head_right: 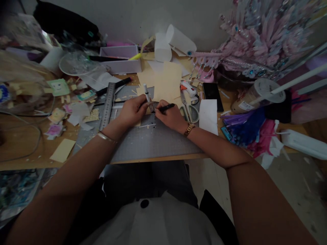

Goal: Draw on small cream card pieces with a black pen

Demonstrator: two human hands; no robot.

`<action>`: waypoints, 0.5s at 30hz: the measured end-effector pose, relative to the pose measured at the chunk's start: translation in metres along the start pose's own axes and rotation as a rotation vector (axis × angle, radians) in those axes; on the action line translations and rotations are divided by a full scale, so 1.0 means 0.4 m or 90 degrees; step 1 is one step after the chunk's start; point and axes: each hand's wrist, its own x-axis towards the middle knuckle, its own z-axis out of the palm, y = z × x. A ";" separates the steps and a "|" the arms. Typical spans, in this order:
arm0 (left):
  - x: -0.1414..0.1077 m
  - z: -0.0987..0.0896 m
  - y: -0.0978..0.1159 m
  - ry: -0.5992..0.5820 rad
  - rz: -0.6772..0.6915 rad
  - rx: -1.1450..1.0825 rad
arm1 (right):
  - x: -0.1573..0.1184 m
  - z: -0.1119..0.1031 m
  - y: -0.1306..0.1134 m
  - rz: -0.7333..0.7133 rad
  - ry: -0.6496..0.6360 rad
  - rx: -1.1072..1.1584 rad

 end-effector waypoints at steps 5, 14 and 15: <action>-0.001 0.000 -0.003 -0.005 -0.012 -0.005 | -0.002 0.003 -0.003 0.013 -0.002 -0.006; -0.003 -0.003 -0.003 -0.012 -0.023 0.003 | 0.064 -0.061 0.024 0.091 0.088 0.081; -0.004 -0.003 -0.005 -0.010 -0.022 0.003 | 0.081 -0.070 0.031 0.097 0.079 0.107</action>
